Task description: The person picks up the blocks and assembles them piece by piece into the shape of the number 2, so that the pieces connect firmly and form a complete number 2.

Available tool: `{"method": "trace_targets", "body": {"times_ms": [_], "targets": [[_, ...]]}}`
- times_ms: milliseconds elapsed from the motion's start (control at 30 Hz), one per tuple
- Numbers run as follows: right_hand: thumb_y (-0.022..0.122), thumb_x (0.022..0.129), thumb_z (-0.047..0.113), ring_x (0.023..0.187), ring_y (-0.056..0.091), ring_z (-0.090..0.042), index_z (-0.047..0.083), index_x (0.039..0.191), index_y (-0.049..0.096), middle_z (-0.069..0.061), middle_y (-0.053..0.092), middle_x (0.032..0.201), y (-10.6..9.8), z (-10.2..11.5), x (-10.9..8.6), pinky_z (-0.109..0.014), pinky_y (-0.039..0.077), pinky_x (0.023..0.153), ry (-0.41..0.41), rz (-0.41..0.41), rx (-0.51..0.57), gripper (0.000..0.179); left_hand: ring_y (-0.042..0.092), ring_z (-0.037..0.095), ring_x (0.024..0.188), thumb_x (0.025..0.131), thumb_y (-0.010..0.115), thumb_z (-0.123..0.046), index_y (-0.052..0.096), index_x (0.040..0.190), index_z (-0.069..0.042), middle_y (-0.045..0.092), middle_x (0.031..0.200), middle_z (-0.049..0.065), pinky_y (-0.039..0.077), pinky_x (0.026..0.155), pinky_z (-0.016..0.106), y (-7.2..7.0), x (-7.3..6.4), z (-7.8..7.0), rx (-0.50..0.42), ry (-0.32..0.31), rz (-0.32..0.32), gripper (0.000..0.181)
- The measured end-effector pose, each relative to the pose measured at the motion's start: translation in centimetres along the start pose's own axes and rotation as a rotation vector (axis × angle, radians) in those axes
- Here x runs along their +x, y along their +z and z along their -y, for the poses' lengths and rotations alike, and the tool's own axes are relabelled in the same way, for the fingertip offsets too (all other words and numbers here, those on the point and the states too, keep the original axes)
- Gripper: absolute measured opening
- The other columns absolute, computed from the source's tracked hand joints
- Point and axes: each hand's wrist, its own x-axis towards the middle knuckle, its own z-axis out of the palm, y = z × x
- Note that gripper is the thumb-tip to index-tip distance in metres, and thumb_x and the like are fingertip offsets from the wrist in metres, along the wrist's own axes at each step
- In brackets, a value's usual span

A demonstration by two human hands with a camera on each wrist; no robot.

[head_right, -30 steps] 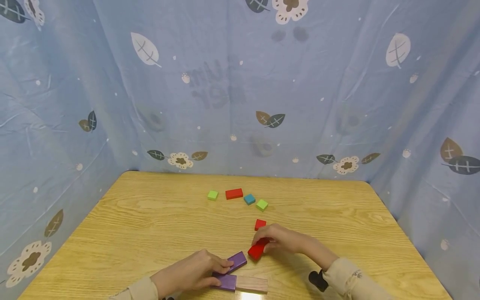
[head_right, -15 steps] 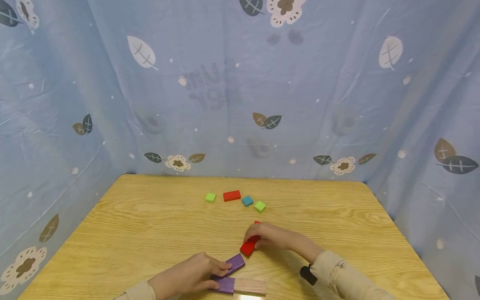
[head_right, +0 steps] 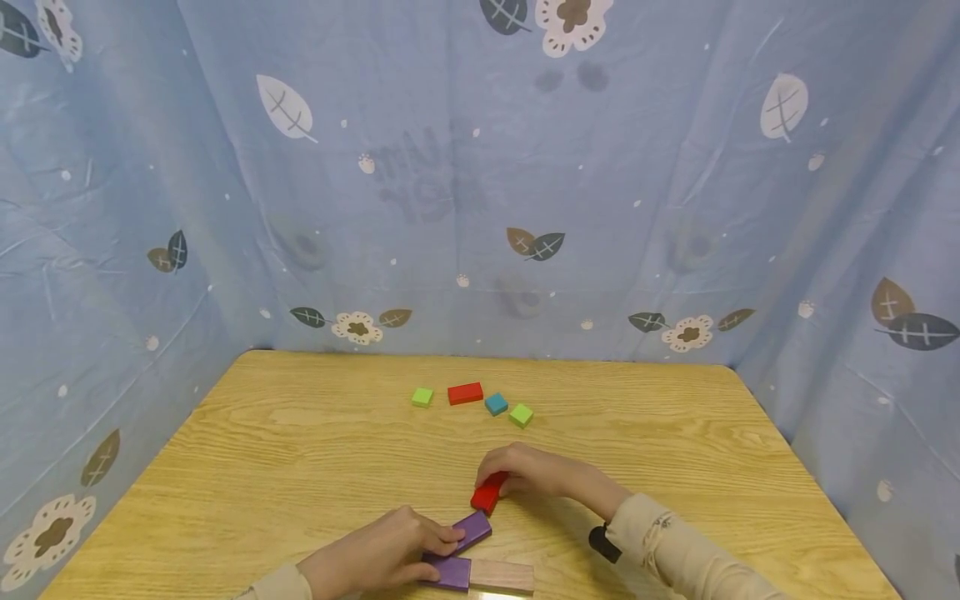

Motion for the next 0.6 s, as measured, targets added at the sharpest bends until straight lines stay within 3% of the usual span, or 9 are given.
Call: {"method": "trace_targets", "body": {"times_ms": [300, 600], "targets": [[0.063, 0.088, -0.002, 0.099, 0.063, -0.016, 0.003, 0.109, 0.064, -0.009, 0.067, 0.106, -0.1, 0.0, 0.8, -0.024, 0.05, 0.084, -0.053, -0.006, -0.015, 0.021, 0.054, 0.004, 0.111, 0.091, 0.064, -0.026, 0.064, 0.123, -0.006, 0.061, 0.125, 0.0, 0.046, 0.085, 0.014, 0.0, 0.1, 0.1, -0.022, -0.046, 0.014, 0.037], [0.069, 0.084, 0.0, 0.099, 0.062, -0.01, 0.006, 0.106, 0.066, -0.005, 0.068, 0.103, -0.1, -0.3, 1.2, -0.019, 0.047, 0.087, -0.019, 0.016, -0.084, 0.023, 0.054, 0.003, 0.11, 0.091, 0.065, -0.028, 0.064, 0.123, -0.009, 0.061, 0.125, -0.003, 0.047, 0.084, 0.015, 0.0, 0.1, -0.1, -0.049, -0.076, 0.032, 0.037]]}}
